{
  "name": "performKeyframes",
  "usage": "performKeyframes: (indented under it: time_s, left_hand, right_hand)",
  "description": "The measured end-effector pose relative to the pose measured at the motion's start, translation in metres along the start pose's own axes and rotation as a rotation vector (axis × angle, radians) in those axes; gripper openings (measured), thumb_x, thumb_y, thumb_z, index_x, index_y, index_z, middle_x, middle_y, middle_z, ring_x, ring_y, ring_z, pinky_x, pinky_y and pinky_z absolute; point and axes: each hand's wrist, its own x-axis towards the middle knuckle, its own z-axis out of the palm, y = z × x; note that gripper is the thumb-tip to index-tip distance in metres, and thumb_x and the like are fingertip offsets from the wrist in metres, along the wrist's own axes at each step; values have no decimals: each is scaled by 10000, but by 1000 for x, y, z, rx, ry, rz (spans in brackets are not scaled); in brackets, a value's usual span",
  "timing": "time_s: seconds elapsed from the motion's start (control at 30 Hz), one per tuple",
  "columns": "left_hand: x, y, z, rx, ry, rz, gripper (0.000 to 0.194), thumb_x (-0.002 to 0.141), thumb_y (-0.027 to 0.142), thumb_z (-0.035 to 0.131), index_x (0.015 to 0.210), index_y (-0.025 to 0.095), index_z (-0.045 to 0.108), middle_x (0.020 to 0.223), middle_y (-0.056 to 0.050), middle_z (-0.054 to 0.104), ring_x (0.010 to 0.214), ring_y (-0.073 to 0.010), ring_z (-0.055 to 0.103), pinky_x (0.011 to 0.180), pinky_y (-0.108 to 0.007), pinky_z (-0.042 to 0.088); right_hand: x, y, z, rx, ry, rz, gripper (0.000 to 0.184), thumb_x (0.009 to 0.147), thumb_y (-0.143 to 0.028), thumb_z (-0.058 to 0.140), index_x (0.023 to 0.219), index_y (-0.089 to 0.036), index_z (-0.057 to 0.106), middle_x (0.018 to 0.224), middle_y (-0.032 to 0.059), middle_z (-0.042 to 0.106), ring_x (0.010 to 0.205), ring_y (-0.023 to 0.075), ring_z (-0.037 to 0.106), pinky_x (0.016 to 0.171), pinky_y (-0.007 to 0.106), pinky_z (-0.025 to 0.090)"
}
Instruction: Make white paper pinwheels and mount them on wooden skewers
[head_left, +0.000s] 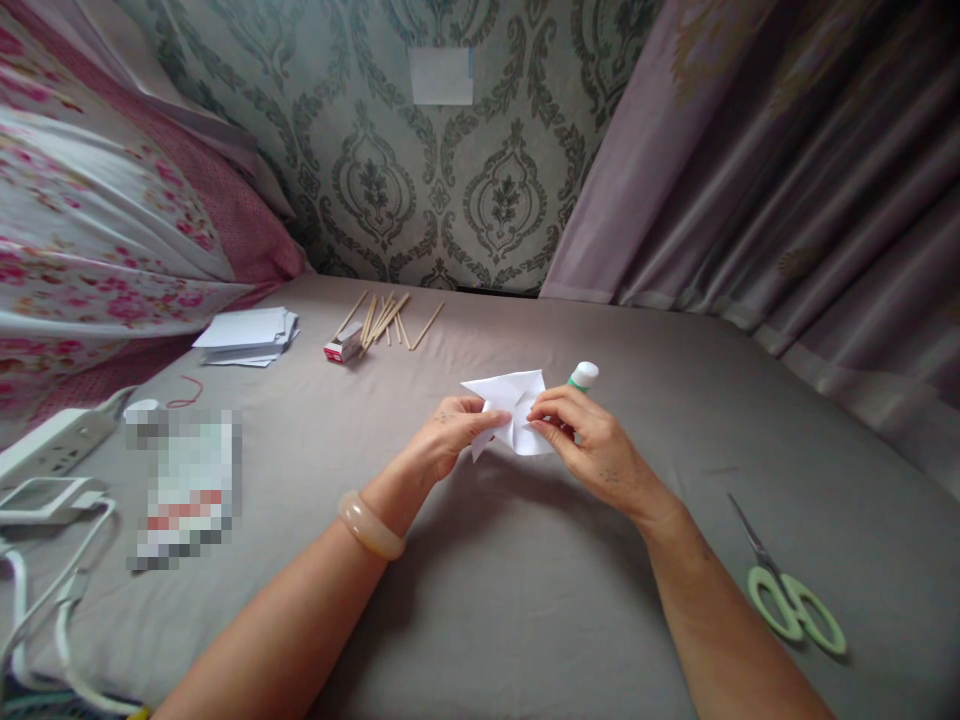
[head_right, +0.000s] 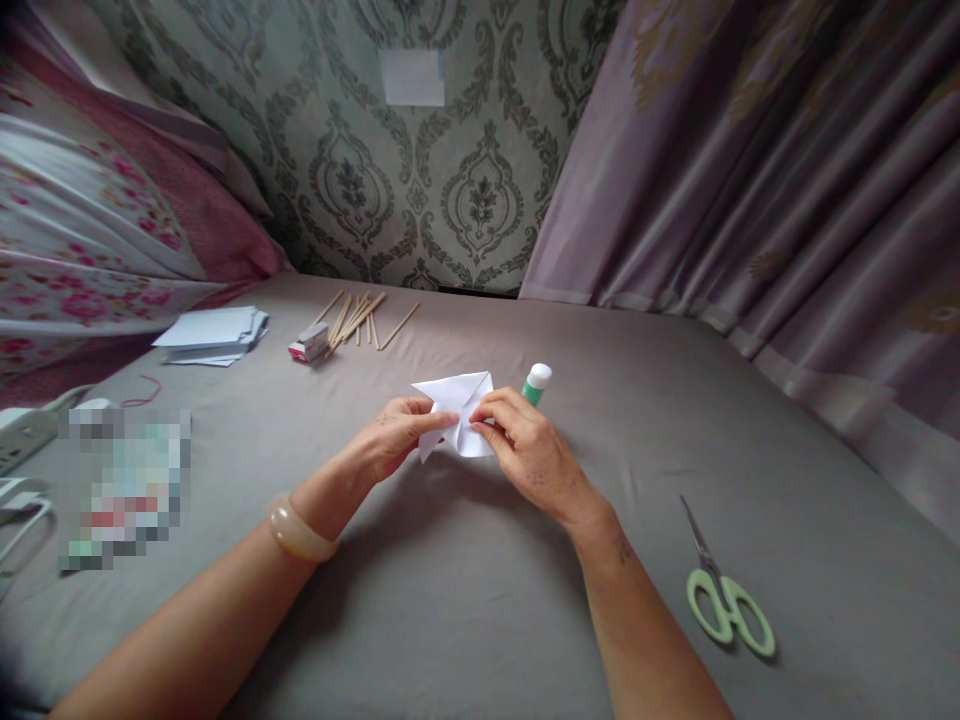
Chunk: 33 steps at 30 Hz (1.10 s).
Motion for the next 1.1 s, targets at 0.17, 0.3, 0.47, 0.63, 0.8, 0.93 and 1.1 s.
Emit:
performKeyframes:
  time_s: [0.17,0.3,0.47,0.63,0.8,0.93,1.1]
  left_hand:
    - [-1,0,2,34,-20,10,224,536,271,811,562,132,638,518,19,565,457,-67,441,481,-215,301]
    - [-1,-2,3,12,-52,4,229,538,287,810,610,122,670,565,1,602,504,-83,477,514,-224,320]
    - [0,-5,4,15,-61,9,220,546,281,802,631,114,687,576,1,602,513,-83,477,541,-232,320]
    - [1,-5,4,3,-76,17,223,550,276,802,661,110,703,609,-11,626,535,-93,500,539,-230,315]
    - [-1,-5,5,3,-93,-1,238,553,295,810,665,112,707,619,-18,639,535,-97,508,544,-233,324]
    - [-2,-3,6,12,-113,7,242,557,308,813,636,112,695,586,-10,620,514,-89,489,534,-230,316]
    - [-3,-3,6,5,-143,7,251,567,318,815,662,113,705,609,-17,636,528,-95,505,546,-231,334]
  right_hand:
    - [0,-3,5,-61,24,31,76,920,-178,523,876,-204,580,936,60,611,866,178,609,777,308,484]
    - [1,-5,8,-84,42,70,77,912,-176,521,857,-211,562,909,52,598,842,184,600,752,308,471]
    - [1,-6,11,-105,9,155,66,913,-209,523,860,-205,561,927,56,598,784,176,582,730,306,469]
    - [1,-5,13,-129,19,185,68,912,-216,522,854,-200,554,914,51,591,782,176,581,726,301,460]
    - [1,-5,13,-148,17,209,72,911,-224,521,845,-204,545,898,44,583,753,170,578,708,294,453]
    - [1,-6,13,-166,17,219,76,908,-223,518,837,-207,538,893,41,582,739,168,578,706,296,452]
    - [1,-5,14,-193,17,226,70,905,-219,525,837,-207,533,901,43,590,754,172,579,718,297,455]
